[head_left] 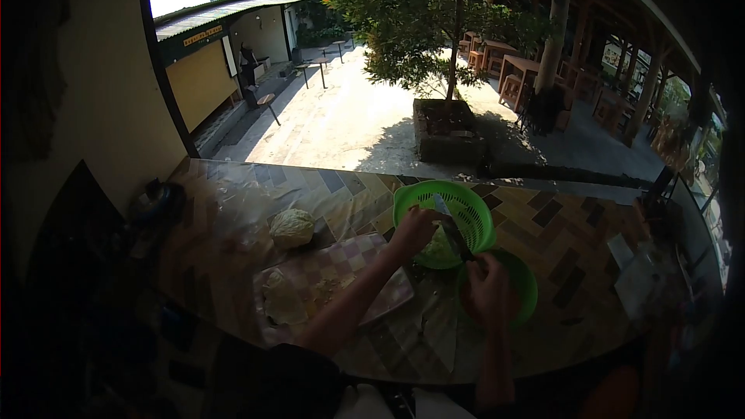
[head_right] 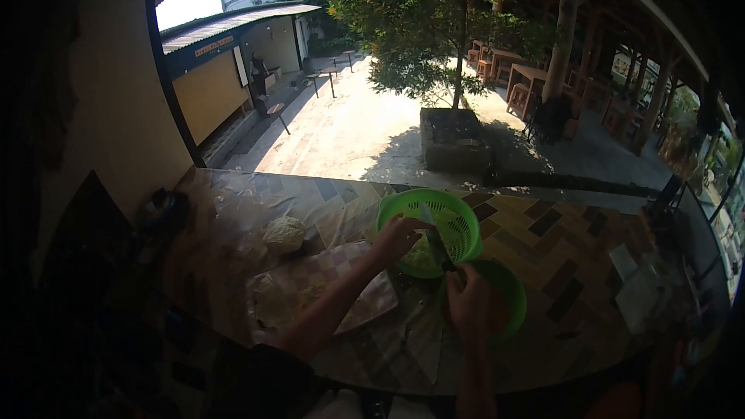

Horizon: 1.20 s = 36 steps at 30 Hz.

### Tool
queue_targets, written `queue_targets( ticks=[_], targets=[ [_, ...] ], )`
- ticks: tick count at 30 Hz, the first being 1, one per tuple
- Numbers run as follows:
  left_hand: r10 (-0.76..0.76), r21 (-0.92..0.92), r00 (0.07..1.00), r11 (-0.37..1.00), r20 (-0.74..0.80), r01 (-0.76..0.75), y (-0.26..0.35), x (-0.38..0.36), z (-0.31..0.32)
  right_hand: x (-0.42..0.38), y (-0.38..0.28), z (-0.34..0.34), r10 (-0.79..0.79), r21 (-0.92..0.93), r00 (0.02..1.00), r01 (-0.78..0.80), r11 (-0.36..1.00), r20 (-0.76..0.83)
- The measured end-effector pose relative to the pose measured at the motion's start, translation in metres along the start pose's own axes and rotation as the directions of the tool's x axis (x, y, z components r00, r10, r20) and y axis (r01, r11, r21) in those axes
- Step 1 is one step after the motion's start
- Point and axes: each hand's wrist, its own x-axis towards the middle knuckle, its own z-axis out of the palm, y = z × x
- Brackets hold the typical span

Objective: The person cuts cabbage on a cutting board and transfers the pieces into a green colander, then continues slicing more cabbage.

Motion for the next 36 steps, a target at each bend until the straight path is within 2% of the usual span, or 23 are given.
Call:
queue_targets(
  ticks=[3, 6, 7, 10, 13, 16, 17, 19, 20, 22, 23, 26, 27, 29, 30, 34, 36],
  targets=[
    [-0.087, 0.124, 0.99, 0.99, 0.11, 0.073, 0.01, -0.002, -0.013, -0.002, 0.004, 0.012, -0.059, -0.084, 0.994, 0.051, 0.995, -0.091],
    [0.037, 0.124, 0.998, 0.992, -0.047, -0.03, 0.021, -0.005, -0.022, -0.011, -0.005, 0.017, -0.033, -0.091, 0.988, 0.019, 0.996, -0.151],
    [0.02, 0.103, 0.999, 0.995, -0.043, -0.016, 0.024, -0.008, -0.028, -0.011, -0.007, 0.019, -0.014, 0.041, 0.994, 0.019, 0.999, -0.107],
    [-0.028, 0.038, 0.999, 0.999, -0.026, 0.029, 0.035, -0.019, -0.047, -0.021, -0.021, 0.021, -0.01, 0.125, 0.997, 0.018, 0.992, -0.071],
    [-0.119, 0.105, 0.986, 0.986, -0.119, 0.131, 0.043, -0.039, -0.073, -0.022, -0.003, 0.04, -0.1, 0.243, 0.995, 0.102, 0.965, -0.021],
    [-0.192, 0.039, 0.961, 0.978, -0.2, 0.203, 0.04, -0.065, -0.105, -0.031, -0.002, 0.053, -0.322, 0.296, 0.945, 0.325, 0.898, -0.062],
    [-0.183, 0.016, 0.956, 0.981, -0.231, 0.192, 0.027, -0.076, -0.11, -0.035, -0.003, 0.054, -0.355, 0.262, 0.934, 0.35, 0.899, -0.032],
    [-0.39, -0.179, 0.896, 0.917, -0.212, 0.357, 0.034, -0.101, -0.126, -0.045, -0.009, 0.053, -0.418, 0.198, 0.908, 0.404, 0.893, 0.033],
    [-0.485, -0.272, 0.854, 0.861, -0.188, 0.429, 0.037, -0.114, -0.131, -0.051, -0.013, 0.052, -0.339, 0.192, 0.934, 0.314, 0.93, 0.111],
    [-0.501, -0.212, 0.845, 0.86, -0.188, 0.463, 0.033, -0.143, -0.133, -0.062, -0.019, 0.05, -0.169, 0.155, 0.951, 0.132, 0.979, 0.259],
    [-0.507, -0.182, 0.841, 0.86, -0.189, 0.477, 0.03, -0.157, -0.131, -0.064, -0.017, 0.055, -0.143, 0.202, 0.953, 0.089, 0.975, 0.268],
    [-0.462, -0.202, 0.841, 0.885, -0.282, 0.419, 0.028, -0.194, -0.108, -0.073, -0.011, 0.075, -0.224, 0.235, 0.961, 0.184, 0.954, 0.159],
    [-0.474, -0.172, 0.847, 0.88, -0.239, 0.443, 0.033, -0.201, -0.107, -0.076, -0.009, 0.08, -0.227, 0.209, 0.962, 0.194, 0.958, 0.15],
    [-0.46, -0.033, 0.83, 0.879, -0.316, 0.475, 0.034, -0.21, -0.097, -0.078, -0.01, 0.091, -0.243, 0.164, 0.963, 0.222, 0.961, 0.12],
    [-0.447, 0.036, 0.823, 0.872, -0.351, 0.489, 0.033, -0.216, -0.093, -0.079, -0.01, 0.097, -0.232, 0.169, 0.963, 0.208, 0.964, 0.139],
    [-0.367, 0.086, 0.831, 0.894, -0.418, 0.439, 0.015, -0.228, -0.096, -0.079, -0.006, 0.109, -0.227, 0.154, 0.957, 0.2, 0.968, 0.18],
    [-0.336, 0.129, 0.859, 0.903, -0.385, 0.411, 0.012, -0.229, -0.1, -0.08, -0.006, 0.113, -0.237, 0.148, 0.955, 0.212, 0.966, 0.178]
  ],
)
